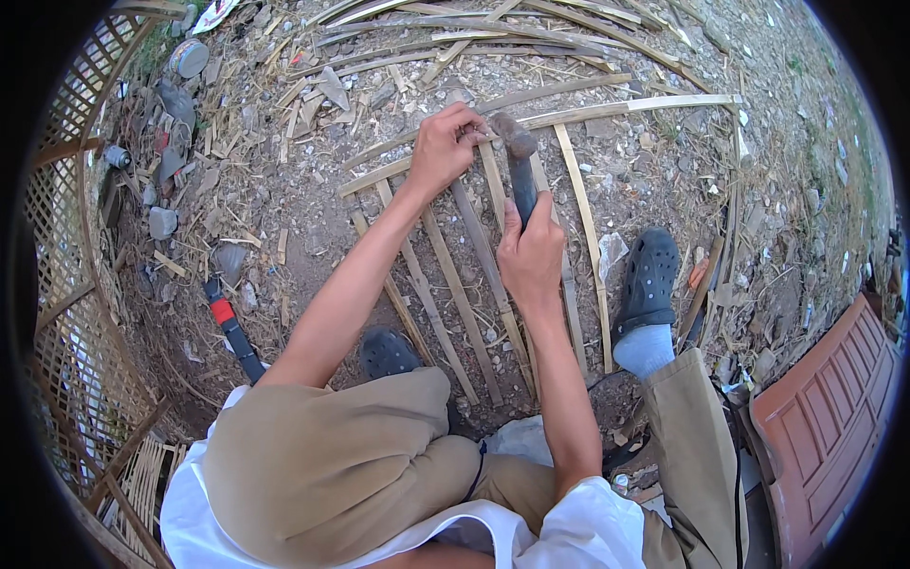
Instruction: The person constructs a small lattice frame by positioning thin bamboo strips and securing them with a hammer and nails.
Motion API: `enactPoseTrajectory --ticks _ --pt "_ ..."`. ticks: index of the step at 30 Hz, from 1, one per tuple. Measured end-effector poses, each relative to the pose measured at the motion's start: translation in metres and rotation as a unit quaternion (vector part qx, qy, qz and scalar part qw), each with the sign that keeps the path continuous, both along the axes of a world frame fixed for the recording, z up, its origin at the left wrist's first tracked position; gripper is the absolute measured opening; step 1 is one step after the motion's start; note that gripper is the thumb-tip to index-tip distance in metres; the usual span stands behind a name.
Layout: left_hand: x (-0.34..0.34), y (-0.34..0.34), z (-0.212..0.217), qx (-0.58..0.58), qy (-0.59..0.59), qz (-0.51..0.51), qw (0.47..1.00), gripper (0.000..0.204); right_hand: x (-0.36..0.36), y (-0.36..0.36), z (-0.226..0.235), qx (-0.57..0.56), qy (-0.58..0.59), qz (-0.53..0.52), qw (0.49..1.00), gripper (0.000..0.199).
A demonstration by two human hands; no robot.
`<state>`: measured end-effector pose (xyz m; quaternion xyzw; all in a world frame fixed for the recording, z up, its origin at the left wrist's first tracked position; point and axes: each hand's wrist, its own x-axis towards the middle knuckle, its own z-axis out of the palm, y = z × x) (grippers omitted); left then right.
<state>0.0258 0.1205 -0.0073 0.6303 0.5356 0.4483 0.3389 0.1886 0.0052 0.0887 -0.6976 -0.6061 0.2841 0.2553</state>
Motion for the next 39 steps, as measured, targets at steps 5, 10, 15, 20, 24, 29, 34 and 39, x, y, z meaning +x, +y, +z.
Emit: enactPoseTrajectory --ticks 5,10,15,20,24,29,34,39 --pt "-0.003 0.005 0.003 0.007 0.012 -0.001 1.000 0.020 0.001 0.009 0.005 -0.058 -0.020 0.010 0.998 0.029" --pt "-0.003 0.005 0.000 0.004 -0.002 -0.005 1.000 0.018 -0.002 0.002 -0.003 -0.004 0.000 -0.004 1.000 0.026" --pt "-0.005 0.009 0.000 0.015 -0.003 -0.002 1.000 0.016 -0.001 0.011 0.002 -0.002 -0.008 0.010 1.000 0.026" --pt "-0.004 0.005 0.000 0.005 -0.007 -0.006 1.000 0.017 -0.002 0.010 -0.004 -0.058 -0.106 0.041 0.992 0.027" --pt "-0.009 0.004 0.001 0.002 0.000 -0.017 1.000 0.017 -0.004 0.008 0.010 -0.048 -0.017 0.019 0.999 0.028" --pt "-0.007 0.002 0.007 -0.012 -0.008 -0.014 1.000 0.017 0.001 0.013 -0.004 -0.049 -0.083 0.037 0.995 0.029" --pt "-0.011 0.002 0.003 -0.013 -0.021 -0.019 1.000 0.018 -0.002 0.010 0.014 -0.043 -0.041 0.006 0.998 0.029" --pt "-0.014 0.001 0.000 0.010 0.010 -0.016 1.000 0.023 0.004 0.020 0.021 -0.091 -0.083 0.031 0.992 0.030"
